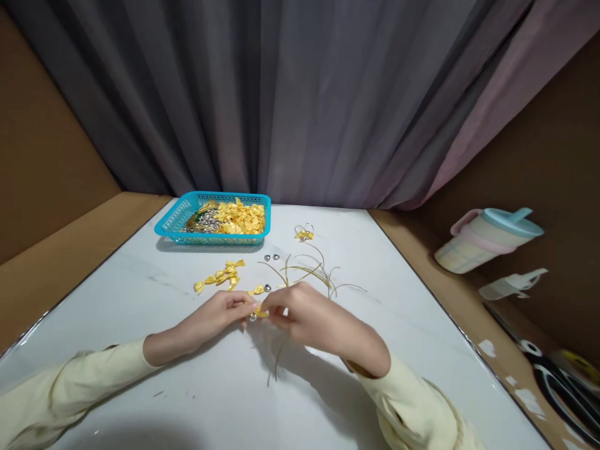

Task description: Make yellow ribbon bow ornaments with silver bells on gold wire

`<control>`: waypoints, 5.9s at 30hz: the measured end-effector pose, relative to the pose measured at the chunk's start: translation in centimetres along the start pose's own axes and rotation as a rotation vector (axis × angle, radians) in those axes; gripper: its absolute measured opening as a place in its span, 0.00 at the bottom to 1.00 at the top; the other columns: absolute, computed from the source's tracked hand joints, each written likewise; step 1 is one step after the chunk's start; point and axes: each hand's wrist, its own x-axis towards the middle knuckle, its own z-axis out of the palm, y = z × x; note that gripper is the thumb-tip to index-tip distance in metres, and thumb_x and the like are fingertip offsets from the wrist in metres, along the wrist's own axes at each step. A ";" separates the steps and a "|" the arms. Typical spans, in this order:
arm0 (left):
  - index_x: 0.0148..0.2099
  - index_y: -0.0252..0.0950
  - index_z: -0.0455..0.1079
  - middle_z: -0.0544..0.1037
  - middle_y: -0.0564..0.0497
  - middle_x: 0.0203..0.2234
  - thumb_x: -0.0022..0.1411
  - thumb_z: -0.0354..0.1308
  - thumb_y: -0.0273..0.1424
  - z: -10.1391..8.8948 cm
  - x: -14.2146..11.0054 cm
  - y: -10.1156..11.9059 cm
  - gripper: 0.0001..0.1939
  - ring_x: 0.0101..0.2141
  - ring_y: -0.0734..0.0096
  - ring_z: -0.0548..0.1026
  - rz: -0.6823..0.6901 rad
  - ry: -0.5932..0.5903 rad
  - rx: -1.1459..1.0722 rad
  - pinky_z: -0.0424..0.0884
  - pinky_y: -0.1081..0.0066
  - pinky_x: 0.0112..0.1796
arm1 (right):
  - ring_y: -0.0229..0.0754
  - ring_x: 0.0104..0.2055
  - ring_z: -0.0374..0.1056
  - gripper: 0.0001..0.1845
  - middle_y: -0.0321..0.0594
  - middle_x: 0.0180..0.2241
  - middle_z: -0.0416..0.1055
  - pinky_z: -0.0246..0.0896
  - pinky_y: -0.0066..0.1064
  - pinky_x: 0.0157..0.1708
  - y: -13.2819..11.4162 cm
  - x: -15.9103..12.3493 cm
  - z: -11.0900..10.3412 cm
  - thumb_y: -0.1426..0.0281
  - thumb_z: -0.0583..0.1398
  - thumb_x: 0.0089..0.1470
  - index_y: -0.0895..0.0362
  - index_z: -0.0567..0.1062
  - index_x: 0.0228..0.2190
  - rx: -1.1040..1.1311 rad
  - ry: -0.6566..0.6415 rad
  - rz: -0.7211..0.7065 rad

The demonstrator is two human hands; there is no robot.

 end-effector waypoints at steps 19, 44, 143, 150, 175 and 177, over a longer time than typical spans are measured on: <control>0.53 0.37 0.67 0.74 0.49 0.30 0.61 0.56 0.32 1.0 -2.9 -2.6 0.17 0.29 0.72 0.69 0.438 -0.077 0.023 0.67 0.71 0.32 | 0.34 0.22 0.63 0.09 0.36 0.20 0.71 0.55 0.26 0.25 0.8 -0.5 4.1 0.68 0.62 0.50 0.59 0.69 0.23 0.676 0.035 0.276; 0.27 0.30 0.74 0.70 0.54 0.17 0.46 0.67 0.37 -1.0 -0.1 -3.9 0.14 0.10 0.89 0.54 -0.153 -0.319 -0.938 0.41 0.81 0.11 | 0.24 0.19 0.49 0.09 0.42 0.39 0.67 0.37 0.23 0.16 2.5 0.1 7.2 0.66 0.66 0.47 0.59 0.80 0.28 1.478 0.172 0.146; 0.33 0.30 0.75 0.67 0.57 0.15 0.60 0.56 0.33 -2.0 0.2 -2.8 0.11 0.15 0.83 0.60 -0.141 -0.597 -0.128 0.57 0.79 0.19 | 0.37 0.28 0.70 0.13 0.43 0.28 0.75 0.65 0.31 0.32 2.2 -0.7 5.7 0.64 0.65 0.45 0.62 0.75 0.29 1.183 -0.087 0.374; 0.33 0.30 0.75 0.66 0.58 0.14 0.59 0.57 0.34 -1.7 0.2 -2.3 0.11 0.15 0.84 0.59 -0.180 -0.590 -0.105 0.56 0.80 0.18 | 0.33 0.25 0.65 0.12 0.38 0.25 0.72 0.64 0.26 0.28 2.6 -0.5 6.7 0.63 0.64 0.46 0.61 0.76 0.28 1.075 -0.101 0.348; 0.32 0.31 0.75 0.70 0.56 0.15 0.57 0.59 0.32 -1.7 0.4 -2.2 0.09 0.14 0.84 0.60 -0.213 -0.598 -0.078 0.56 0.80 0.17 | 0.33 0.24 0.64 0.12 0.37 0.21 0.69 0.60 0.25 0.27 2.8 -0.7 7.0 0.64 0.64 0.46 0.62 0.74 0.25 1.028 -0.130 0.353; 0.30 0.30 0.75 0.70 0.55 0.15 0.56 0.60 0.33 -1.7 0.3 -2.2 0.09 0.14 0.84 0.59 -0.215 -0.591 -0.065 0.56 0.80 0.17 | 0.33 0.24 0.64 0.10 0.37 0.22 0.69 0.60 0.25 0.28 2.9 -0.7 6.9 0.66 0.64 0.46 0.62 0.75 0.26 1.027 -0.152 0.348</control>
